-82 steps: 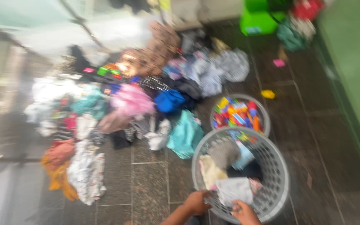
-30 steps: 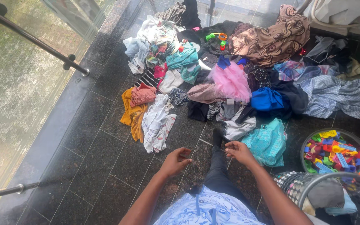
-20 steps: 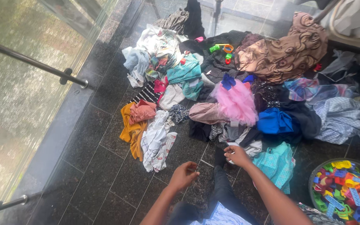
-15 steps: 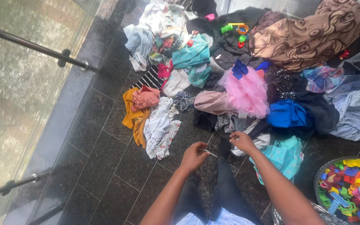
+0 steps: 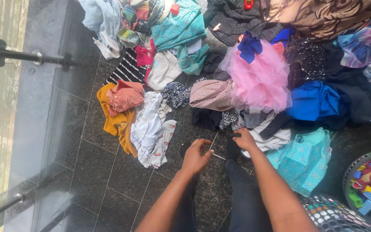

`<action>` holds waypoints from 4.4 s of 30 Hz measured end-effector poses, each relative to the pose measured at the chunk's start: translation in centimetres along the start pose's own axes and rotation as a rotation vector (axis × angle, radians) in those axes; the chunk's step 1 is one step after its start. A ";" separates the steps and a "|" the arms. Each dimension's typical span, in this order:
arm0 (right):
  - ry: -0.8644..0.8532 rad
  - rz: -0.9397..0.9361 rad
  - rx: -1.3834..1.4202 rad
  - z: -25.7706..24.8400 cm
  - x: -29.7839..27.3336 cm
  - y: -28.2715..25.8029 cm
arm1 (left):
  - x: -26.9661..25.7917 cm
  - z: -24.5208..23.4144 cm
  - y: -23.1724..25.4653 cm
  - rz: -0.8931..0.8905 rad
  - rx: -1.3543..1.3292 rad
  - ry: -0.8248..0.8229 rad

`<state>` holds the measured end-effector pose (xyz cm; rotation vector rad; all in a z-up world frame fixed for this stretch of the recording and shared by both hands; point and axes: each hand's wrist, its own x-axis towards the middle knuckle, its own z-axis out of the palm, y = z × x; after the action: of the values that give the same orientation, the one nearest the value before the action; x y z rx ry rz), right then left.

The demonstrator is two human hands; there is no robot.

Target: The person stands on a tiled balcony floor beside a large pile of scattered clothes and folds garments one at a time, smoothing and folding each item by hand before placing it into a plastic laundry basket. Children's building blocks sit in a bowl nearby and remain untouched.

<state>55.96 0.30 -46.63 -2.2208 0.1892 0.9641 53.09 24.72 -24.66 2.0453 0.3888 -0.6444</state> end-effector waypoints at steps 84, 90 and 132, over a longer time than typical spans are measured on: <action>0.386 -0.876 1.017 -16.4 -55.0 -18.2 | -34.7 -0.9 17.5 0.413 -0.628 -0.062; 0.315 -0.729 1.342 -16.0 -53.1 -18.0 | -33.3 -4.6 14.4 0.468 -0.740 -0.225; 0.575 -0.671 0.986 -25.0 -53.3 -12.3 | -35.7 -18.5 13.2 0.652 -0.342 0.199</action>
<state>37.37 -13.98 8.74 -1.3876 0.1179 -0.1683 36.07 32.87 13.21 1.7603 -0.0666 0.0258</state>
